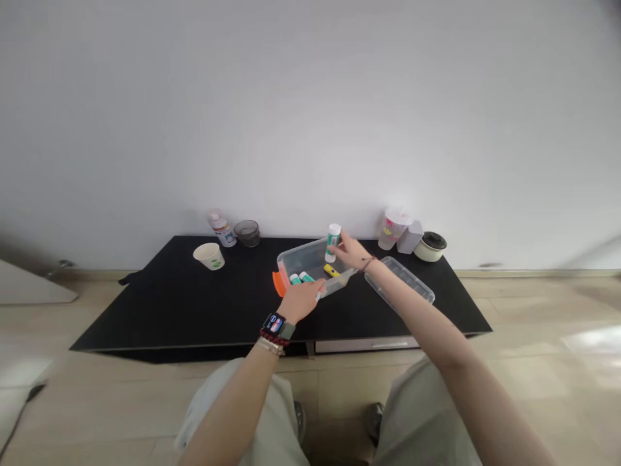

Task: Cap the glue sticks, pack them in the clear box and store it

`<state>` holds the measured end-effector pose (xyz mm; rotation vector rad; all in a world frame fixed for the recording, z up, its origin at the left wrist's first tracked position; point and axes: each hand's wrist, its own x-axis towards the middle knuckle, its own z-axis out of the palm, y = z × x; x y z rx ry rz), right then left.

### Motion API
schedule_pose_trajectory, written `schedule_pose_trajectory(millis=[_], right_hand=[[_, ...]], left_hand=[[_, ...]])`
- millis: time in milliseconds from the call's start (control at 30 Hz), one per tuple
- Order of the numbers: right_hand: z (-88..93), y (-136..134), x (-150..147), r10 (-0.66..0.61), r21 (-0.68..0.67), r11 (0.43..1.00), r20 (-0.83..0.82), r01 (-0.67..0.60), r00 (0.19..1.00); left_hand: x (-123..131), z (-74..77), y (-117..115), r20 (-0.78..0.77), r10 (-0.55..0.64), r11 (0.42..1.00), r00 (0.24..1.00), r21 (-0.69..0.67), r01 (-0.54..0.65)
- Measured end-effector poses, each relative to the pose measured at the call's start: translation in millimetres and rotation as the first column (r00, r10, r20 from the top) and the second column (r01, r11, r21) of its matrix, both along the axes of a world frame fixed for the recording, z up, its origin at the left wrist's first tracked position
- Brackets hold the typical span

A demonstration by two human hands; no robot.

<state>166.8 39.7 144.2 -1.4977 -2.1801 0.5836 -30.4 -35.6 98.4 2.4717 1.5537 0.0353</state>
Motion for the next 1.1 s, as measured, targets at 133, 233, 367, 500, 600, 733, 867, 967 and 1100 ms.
schedule_pose_trajectory(millis=[133, 233, 367, 500, 600, 733, 867, 967, 1100], right_hand=[[21.8, -30.8, 36.5, -0.032, -0.044, 0.999, -0.304, 0.019, 0.952], [17.3, -59.1, 44.0, -0.049, -0.079, 0.996, -0.214, 0.032, 0.976], [-1.0, -91.9, 33.1, 0.071, -0.122, 0.989, -0.103, -0.083, 0.992], [-7.5, -115.2, 26.4, -0.043, -0.066, 0.997, -0.085, 0.038, 0.995], [-6.9, -124.4, 30.3, -0.153, 0.001, 0.988, 0.026, 0.153, 0.988], [-7.8, -128.2, 33.6, -0.149, -0.017, 0.989, 0.003, 0.149, 0.989], [-6.0, -127.9, 34.4, -0.095, -0.049, 0.995, -0.170, 0.088, 0.981], [-1.2, -127.8, 36.7, -0.057, -0.043, 0.998, -0.252, 0.048, 0.966], [7.3, -129.1, 34.6, -0.025, -0.017, 1.000, -0.304, 0.020, 0.952]], left_hand=[[-1.6, 0.0, 9.0, 0.074, 0.080, 0.981, 0.994, 0.169, -0.091], [8.5, 5.5, -1.9, 0.245, 0.013, 0.921, 0.970, 0.374, -0.107], [34.4, 14.4, -34.3, 0.291, -0.225, 0.919, 0.930, 0.382, 0.103], [51.8, 16.6, -52.8, 0.254, -0.063, 0.992, 0.965, 0.122, 0.033], [55.4, 16.1, -53.0, 0.243, -0.017, 0.999, 0.970, -0.022, 0.023], [56.3, 15.1, -52.4, 0.338, -0.085, 0.988, 0.937, -0.095, 0.124], [56.5, 14.3, -57.1, 0.534, -0.050, 0.964, 0.844, -0.194, 0.180], [59.3, 15.7, -60.5, 0.700, 0.077, 0.877, 0.710, -0.386, 0.286], [64.5, 25.6, -56.3, 0.786, 0.370, 0.584, 0.496, -0.612, 0.534]])
